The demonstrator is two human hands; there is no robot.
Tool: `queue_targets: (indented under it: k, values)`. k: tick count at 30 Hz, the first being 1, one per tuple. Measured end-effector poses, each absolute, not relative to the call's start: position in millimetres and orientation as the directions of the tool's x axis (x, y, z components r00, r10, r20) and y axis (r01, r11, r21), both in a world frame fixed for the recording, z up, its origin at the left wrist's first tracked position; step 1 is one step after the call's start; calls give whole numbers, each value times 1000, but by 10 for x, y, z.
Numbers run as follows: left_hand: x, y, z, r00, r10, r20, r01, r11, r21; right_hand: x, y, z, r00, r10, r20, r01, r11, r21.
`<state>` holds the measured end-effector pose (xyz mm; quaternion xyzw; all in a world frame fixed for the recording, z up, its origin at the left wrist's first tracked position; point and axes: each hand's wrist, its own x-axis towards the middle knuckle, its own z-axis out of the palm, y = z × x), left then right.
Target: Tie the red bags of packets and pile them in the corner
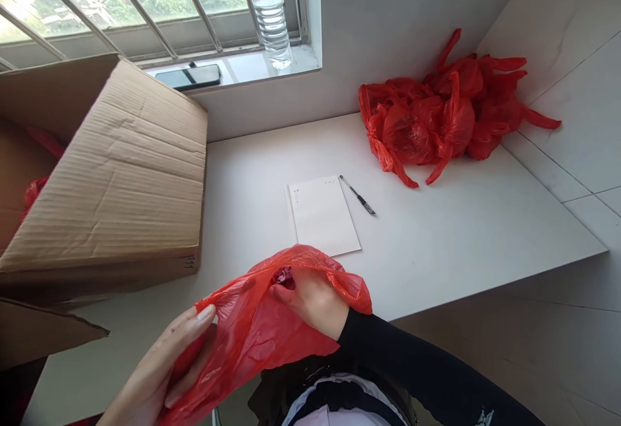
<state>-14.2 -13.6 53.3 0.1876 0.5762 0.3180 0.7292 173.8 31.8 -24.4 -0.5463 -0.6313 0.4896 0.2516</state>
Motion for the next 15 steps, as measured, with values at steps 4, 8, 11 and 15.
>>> queue_targets:
  k: [4, 8, 11, 15]
  values:
    - [-78, -111, 542, 106, 691, -715, -265, 713, 649, 1780, 286, -223, -326, 917, -229, 430, -72, -900]
    - [-31, -97, 584, 78, 723, -687, -265, 679, 685, 1815, 175, -272, -245, 961, -132, 477, 1, -879]
    - [6, -83, 600, 84, 743, -664, -254, 660, 707, 1820, 139, -252, -248, 963, -103, 501, 36, -865]
    - [35, -79, 589, 96, 760, -643, -253, 643, 722, 1852, 136, -163, -219, 971, -97, 462, 15, -887]
